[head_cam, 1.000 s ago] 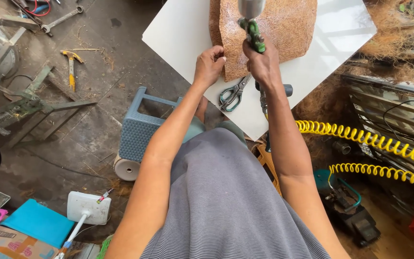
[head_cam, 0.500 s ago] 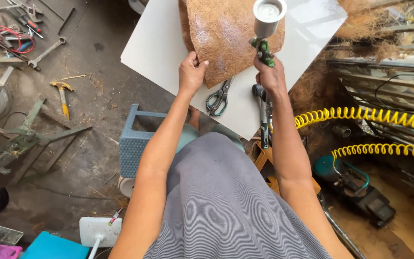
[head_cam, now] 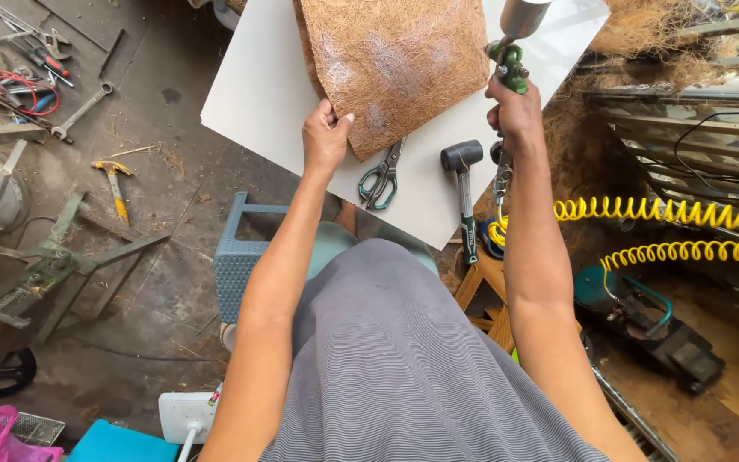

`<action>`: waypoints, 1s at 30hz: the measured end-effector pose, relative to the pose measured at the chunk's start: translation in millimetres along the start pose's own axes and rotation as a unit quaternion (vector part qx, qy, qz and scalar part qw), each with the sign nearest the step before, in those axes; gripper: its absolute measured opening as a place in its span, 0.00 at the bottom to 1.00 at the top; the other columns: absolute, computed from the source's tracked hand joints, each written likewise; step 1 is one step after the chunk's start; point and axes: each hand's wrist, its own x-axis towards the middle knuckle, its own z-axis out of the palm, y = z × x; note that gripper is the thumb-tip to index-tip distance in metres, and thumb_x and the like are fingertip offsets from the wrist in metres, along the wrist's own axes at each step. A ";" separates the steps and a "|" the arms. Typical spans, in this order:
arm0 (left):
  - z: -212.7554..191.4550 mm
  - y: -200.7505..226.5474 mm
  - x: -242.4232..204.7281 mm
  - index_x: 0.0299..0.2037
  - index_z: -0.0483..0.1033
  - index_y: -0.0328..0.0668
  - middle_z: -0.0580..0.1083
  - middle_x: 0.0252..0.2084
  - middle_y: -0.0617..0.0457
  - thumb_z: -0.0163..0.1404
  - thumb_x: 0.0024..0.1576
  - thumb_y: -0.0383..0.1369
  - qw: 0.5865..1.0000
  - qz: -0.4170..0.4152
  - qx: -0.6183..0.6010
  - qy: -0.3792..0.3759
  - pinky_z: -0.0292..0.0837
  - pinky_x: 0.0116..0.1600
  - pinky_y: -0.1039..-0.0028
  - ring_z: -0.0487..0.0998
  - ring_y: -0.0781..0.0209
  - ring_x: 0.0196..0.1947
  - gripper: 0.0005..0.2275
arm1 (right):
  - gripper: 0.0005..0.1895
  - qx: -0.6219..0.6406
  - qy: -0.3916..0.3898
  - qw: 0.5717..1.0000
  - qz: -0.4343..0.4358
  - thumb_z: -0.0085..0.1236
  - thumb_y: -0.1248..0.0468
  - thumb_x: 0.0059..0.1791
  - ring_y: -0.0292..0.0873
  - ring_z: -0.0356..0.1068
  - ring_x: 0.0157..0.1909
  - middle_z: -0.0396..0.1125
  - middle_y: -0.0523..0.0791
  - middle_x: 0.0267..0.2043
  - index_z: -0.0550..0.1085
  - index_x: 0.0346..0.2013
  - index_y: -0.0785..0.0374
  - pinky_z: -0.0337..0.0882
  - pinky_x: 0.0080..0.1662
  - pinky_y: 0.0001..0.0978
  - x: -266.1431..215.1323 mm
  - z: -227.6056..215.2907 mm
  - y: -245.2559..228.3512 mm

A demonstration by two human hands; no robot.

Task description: The person uses a spray gun to apply a white coating onto a folded piece of brown cocopeat mat. They rotate and reposition the mat to cover different sides and edges, then briefly adjust the yellow air hose before continuing to spray the remaining surfaces.

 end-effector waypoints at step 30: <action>-37.8 67.8 95.8 0.61 0.67 0.39 0.73 0.59 0.45 0.54 0.52 0.41 0.973 -0.067 -0.221 0.025 0.72 0.61 0.59 0.74 0.50 0.59 0.27 | 0.09 0.090 -0.074 0.993 -0.033 0.54 0.62 0.51 0.30 0.59 0.19 0.71 0.44 0.43 0.72 0.43 0.62 0.60 0.24 0.19 -14.6 -23.9 34.4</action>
